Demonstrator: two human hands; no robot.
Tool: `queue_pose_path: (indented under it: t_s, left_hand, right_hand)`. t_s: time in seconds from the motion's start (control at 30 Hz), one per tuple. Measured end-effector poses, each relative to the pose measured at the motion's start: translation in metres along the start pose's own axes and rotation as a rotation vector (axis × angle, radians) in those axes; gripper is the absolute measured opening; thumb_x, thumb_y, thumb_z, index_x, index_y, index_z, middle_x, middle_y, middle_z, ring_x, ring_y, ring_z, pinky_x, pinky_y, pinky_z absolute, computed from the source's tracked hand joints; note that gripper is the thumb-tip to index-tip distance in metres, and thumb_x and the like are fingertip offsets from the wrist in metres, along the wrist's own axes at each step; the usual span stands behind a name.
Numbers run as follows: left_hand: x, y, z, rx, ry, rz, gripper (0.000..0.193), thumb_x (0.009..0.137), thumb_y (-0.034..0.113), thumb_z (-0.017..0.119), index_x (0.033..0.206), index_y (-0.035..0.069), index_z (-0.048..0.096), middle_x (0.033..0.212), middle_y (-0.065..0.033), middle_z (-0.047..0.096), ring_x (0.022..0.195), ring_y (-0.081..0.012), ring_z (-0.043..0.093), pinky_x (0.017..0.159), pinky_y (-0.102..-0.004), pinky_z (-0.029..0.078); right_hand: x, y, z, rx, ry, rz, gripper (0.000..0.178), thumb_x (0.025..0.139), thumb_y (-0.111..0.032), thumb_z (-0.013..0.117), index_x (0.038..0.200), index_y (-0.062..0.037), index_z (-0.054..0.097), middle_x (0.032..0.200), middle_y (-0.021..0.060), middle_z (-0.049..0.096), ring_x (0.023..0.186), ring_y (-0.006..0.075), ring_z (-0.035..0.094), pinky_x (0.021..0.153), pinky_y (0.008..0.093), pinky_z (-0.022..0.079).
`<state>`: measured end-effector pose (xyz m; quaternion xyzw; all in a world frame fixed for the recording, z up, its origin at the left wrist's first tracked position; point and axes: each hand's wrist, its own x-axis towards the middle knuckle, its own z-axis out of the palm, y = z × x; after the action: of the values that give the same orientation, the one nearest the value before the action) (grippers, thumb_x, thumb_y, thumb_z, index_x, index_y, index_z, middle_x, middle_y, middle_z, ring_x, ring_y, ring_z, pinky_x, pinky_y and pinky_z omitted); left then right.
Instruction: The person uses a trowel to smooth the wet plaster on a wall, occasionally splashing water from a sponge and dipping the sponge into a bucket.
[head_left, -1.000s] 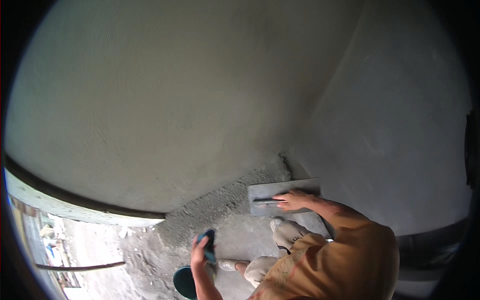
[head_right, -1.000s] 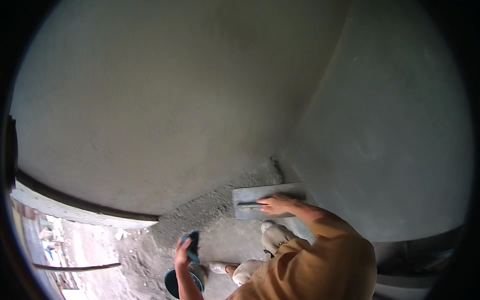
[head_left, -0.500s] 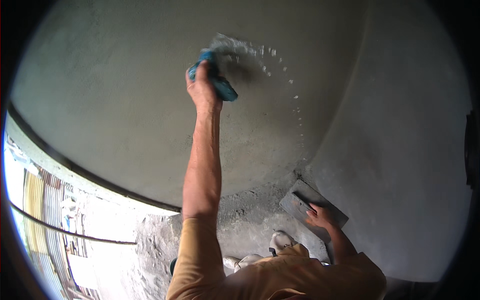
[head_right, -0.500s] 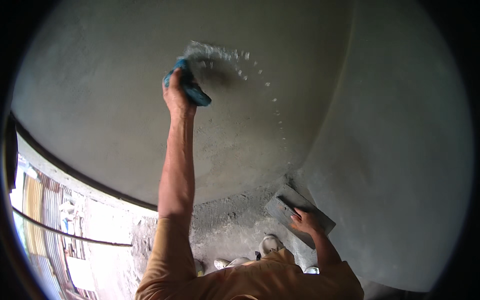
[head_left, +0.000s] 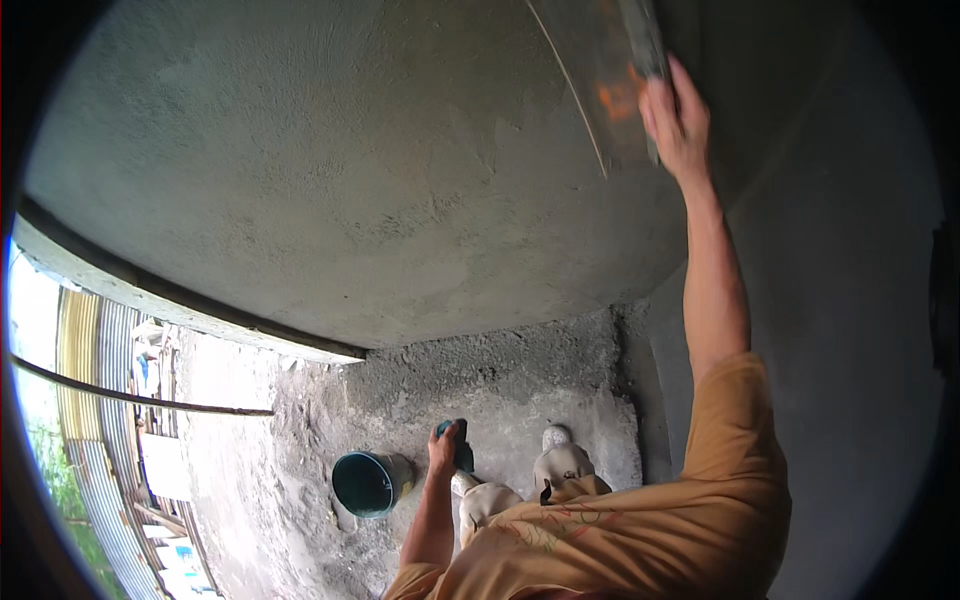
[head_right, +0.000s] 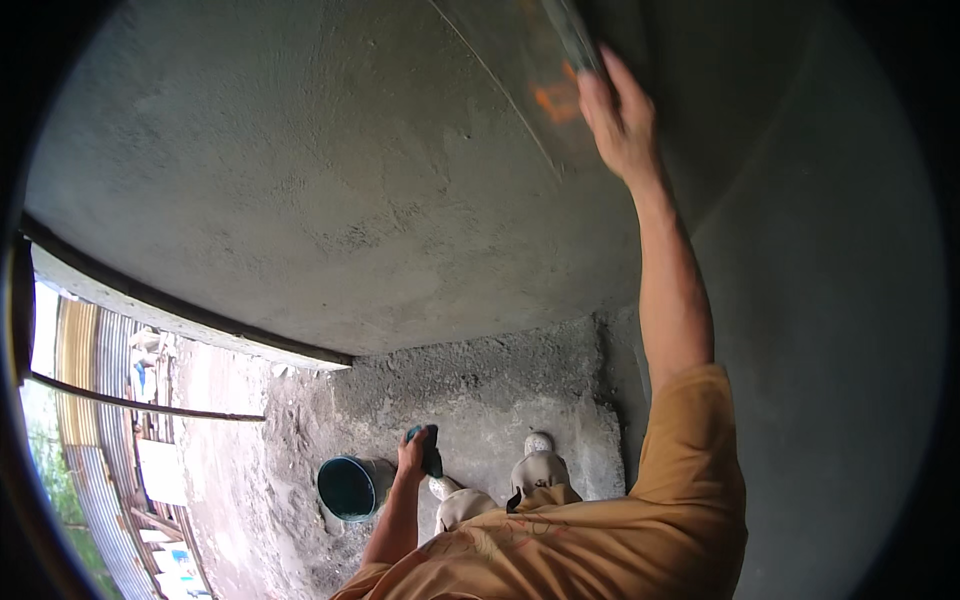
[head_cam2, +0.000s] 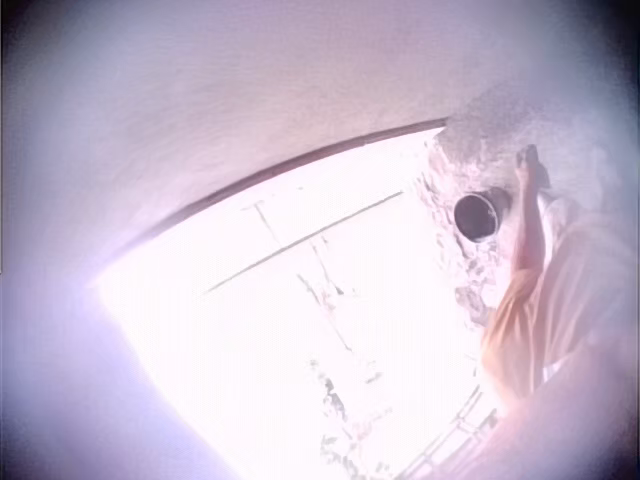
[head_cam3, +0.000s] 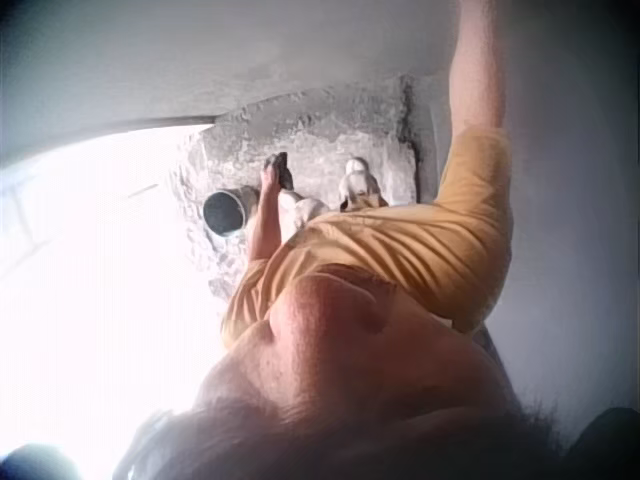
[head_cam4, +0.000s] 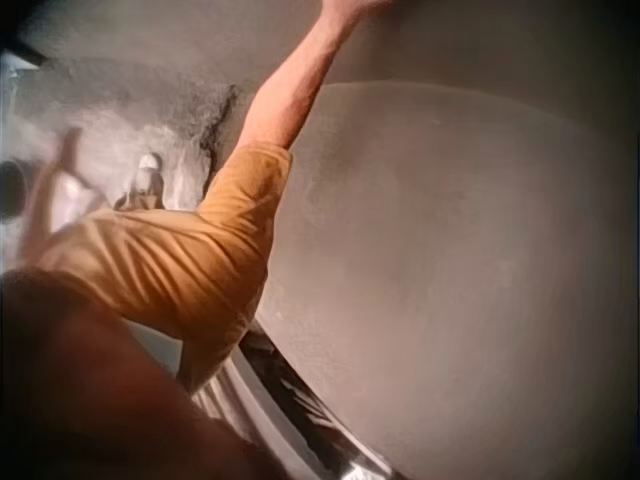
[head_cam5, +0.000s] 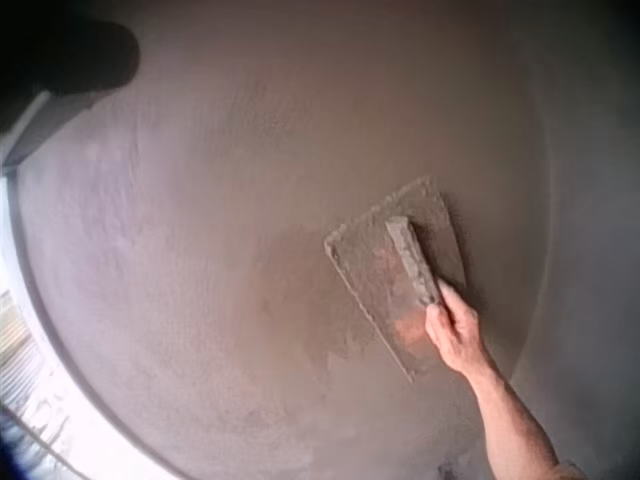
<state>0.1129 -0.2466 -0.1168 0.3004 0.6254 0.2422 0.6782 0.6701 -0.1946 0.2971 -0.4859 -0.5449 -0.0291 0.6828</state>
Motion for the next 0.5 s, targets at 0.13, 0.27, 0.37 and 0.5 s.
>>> queue_pose_path:
  t_s: [0.13, 0.27, 0.37, 0.5]
  left_hand:
    - [-0.015, -0.004, -0.034, -0.037, 0.053, -0.030, 0.034, 0.086, 0.026, 0.073, 0.109, 0.006, 0.057, 0.087, -0.0093, 0.063, 0.067, -0.0209, 0.064, 0.058, -0.0351, 0.055]
    - [0.000, 0.000, -0.049, -0.030, 0.066, -0.030, 0.036, 0.085, 0.026, 0.074, 0.109, 0.005, 0.057, 0.088, -0.0093, 0.062, 0.068, -0.0212, 0.063, 0.057, -0.0349, 0.055]
    - [0.022, -0.001, -0.053, -0.047, 0.082, -0.037, 0.030, 0.087, 0.023, 0.075, 0.108, 0.009, 0.058, 0.083, -0.0070, 0.060, 0.064, -0.0210, 0.061, 0.055, -0.0362, 0.053]
    - [0.005, 0.013, -0.073, 0.040, -0.009, -0.033, 0.031, 0.087, 0.025, 0.075, 0.106, 0.009, 0.057, 0.083, -0.0079, 0.060, 0.063, -0.0216, 0.062, 0.055, -0.0357, 0.053]
  right_hand:
    - [0.041, 0.000, 0.076, -0.100, -0.100, -0.131, 0.058, 0.101, -0.039, 0.060, 0.144, -0.0013, 0.049, 0.106, 0.0062, 0.074, 0.091, 0.0095, 0.069, 0.081, 0.0233, 0.055]
    - [-0.061, 0.041, 0.180, -0.259, -0.489, 0.023, 0.055, 0.102, -0.039, 0.058, 0.149, -0.0125, 0.045, 0.067, 0.0037, 0.066, 0.050, 0.0097, 0.057, 0.048, 0.0266, 0.051]
    - [-0.157, 0.127, 0.183, -0.542, -0.754, -0.223, 0.055, 0.094, -0.034, 0.069, 0.146, -0.0294, 0.050, 0.060, 0.0006, 0.057, 0.045, 0.0121, 0.048, 0.044, 0.0298, 0.048]
    - [-0.154, 0.152, 0.058, -0.690, -0.539, -0.344, 0.054, 0.088, -0.035, 0.075, 0.138, -0.0289, 0.056, 0.086, 0.0035, 0.075, 0.064, 0.0127, 0.070, 0.056, 0.0278, 0.060]
